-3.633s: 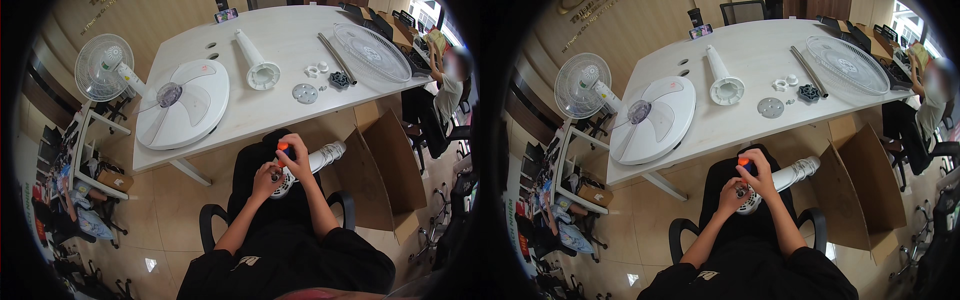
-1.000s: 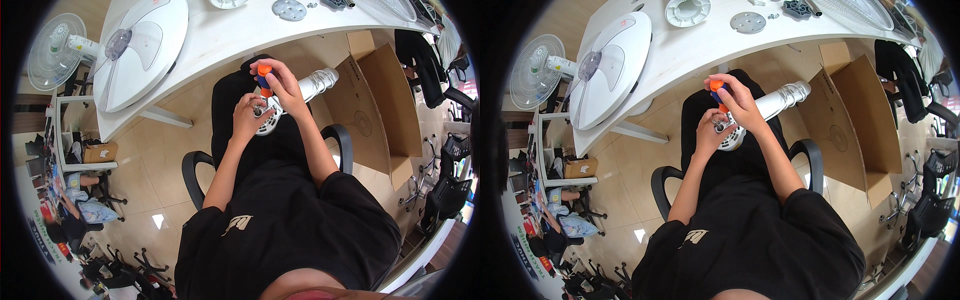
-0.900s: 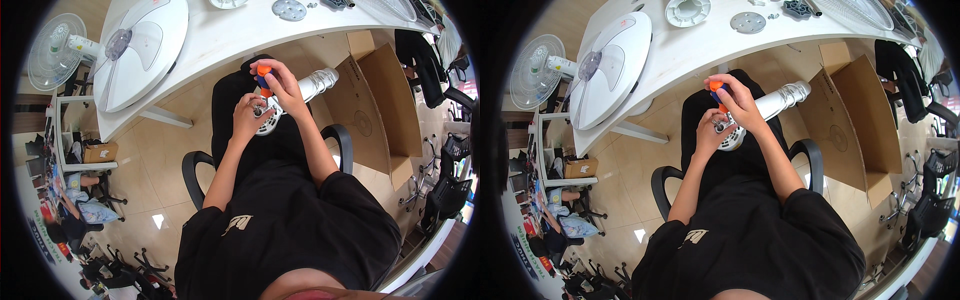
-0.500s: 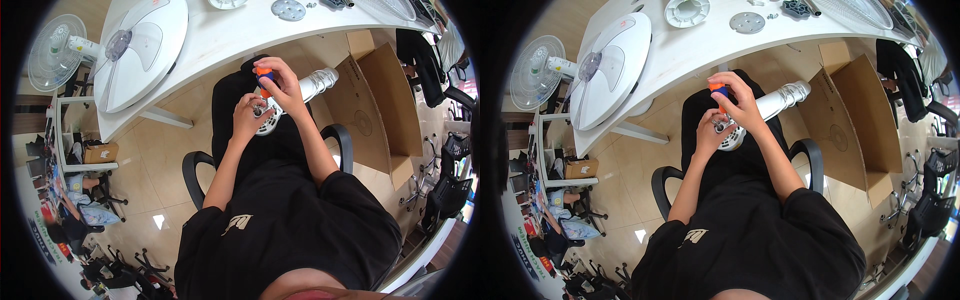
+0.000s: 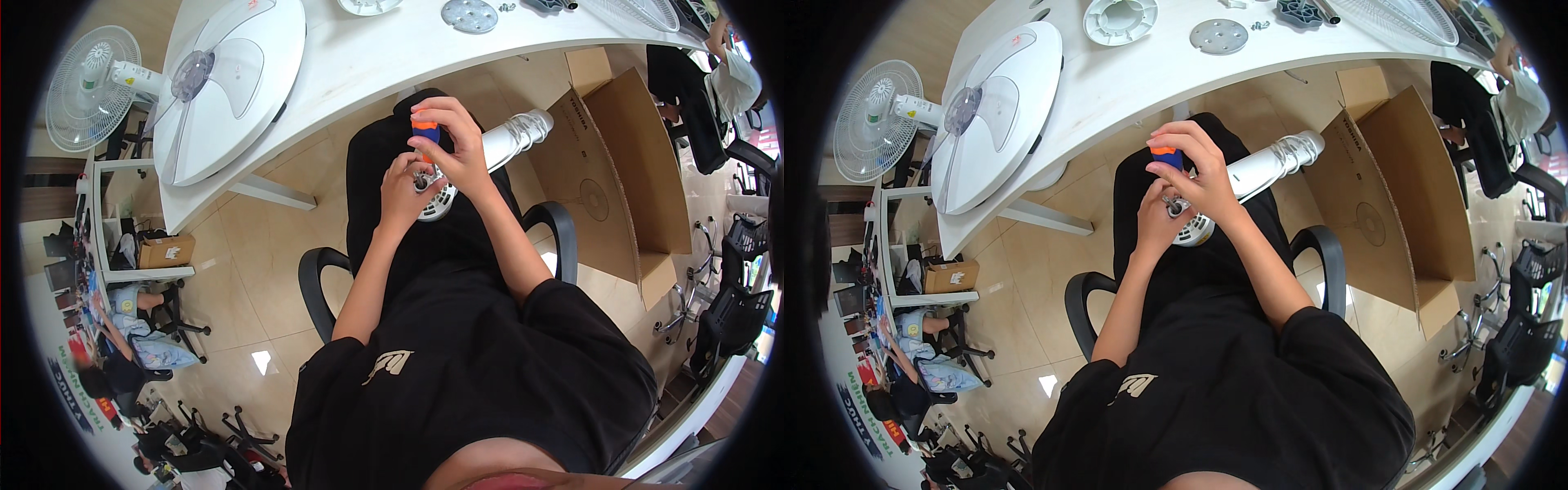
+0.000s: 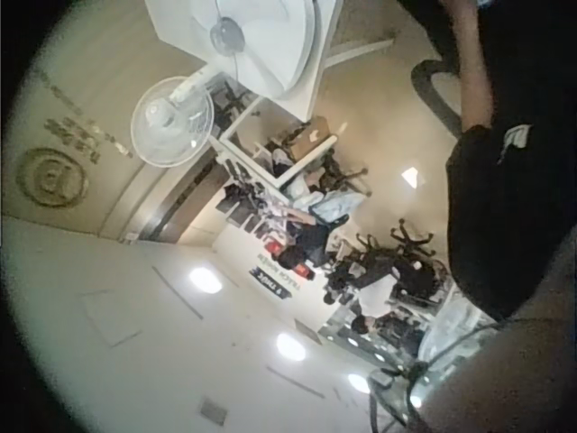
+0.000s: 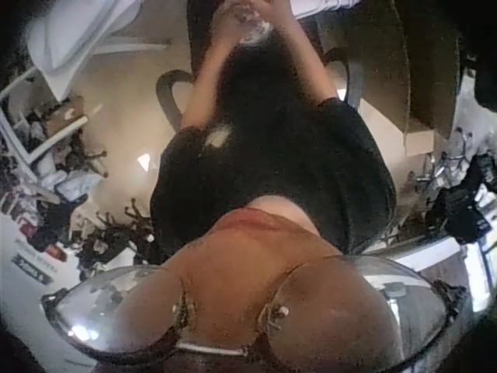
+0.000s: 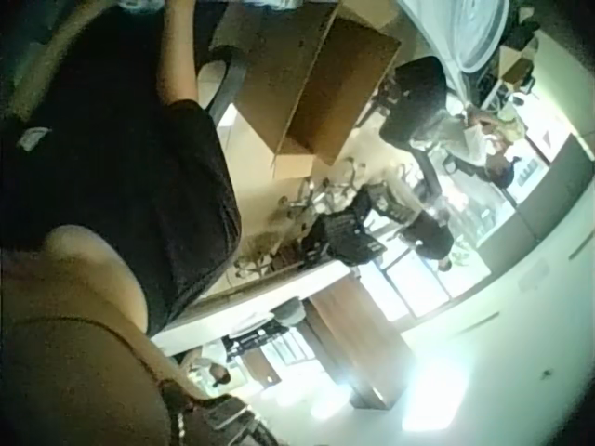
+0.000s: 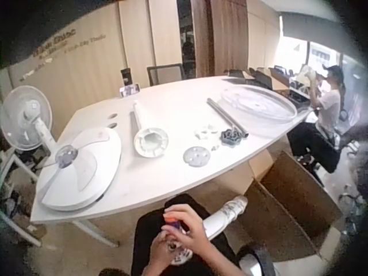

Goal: Disassembling the motor housing of an electric fan using a screwdriver.

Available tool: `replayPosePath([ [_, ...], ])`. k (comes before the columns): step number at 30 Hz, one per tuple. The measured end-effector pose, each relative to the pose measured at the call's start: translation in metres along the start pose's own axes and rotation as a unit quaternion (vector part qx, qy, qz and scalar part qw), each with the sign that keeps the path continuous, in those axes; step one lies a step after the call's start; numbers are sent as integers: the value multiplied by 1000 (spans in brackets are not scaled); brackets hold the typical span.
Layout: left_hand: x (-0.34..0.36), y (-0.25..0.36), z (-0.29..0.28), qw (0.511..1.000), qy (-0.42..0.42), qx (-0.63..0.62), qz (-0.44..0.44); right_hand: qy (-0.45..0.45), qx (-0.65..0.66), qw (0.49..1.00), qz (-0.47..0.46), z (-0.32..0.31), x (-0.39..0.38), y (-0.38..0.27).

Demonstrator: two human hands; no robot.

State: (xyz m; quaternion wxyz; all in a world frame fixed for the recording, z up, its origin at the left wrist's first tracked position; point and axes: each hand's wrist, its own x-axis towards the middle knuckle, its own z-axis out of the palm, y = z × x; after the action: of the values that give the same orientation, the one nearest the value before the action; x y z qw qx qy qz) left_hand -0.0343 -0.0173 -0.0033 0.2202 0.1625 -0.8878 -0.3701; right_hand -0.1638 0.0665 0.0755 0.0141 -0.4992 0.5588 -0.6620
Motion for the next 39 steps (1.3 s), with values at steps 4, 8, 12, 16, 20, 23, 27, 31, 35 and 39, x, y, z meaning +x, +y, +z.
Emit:
replayPosePath([
  [4,-1,2,-1,1000,-2,-5,-8,69,11,998,6,5,2,0],
  [8,-1,3,-1,1000,-6,-5,-11,78,15,997,6,5,1,1],
  [12,-1,1,-1,1000,-6,-5,-4,65,-13,998,-11,4,-1,1],
  [16,0,2,-1,1000,5,-4,8,50,-55,996,-43,3,-1,1],
  [20,1,4,-1,1000,18,-2,23,63,-76,994,-50,5,-2,-1],
  [23,0,2,0,999,23,2,23,79,-82,992,-46,5,-3,0],
  [27,0,2,-1,1000,13,-9,14,57,-32,998,-16,3,-2,5],
  [31,-2,0,-1,1000,-11,16,-5,20,114,989,96,2,-3,5],
  [35,-1,1,0,1000,8,6,11,17,123,990,64,-3,-1,4],
  [39,-2,2,0,1000,-3,9,-10,-3,-41,999,32,-10,1,0],
])
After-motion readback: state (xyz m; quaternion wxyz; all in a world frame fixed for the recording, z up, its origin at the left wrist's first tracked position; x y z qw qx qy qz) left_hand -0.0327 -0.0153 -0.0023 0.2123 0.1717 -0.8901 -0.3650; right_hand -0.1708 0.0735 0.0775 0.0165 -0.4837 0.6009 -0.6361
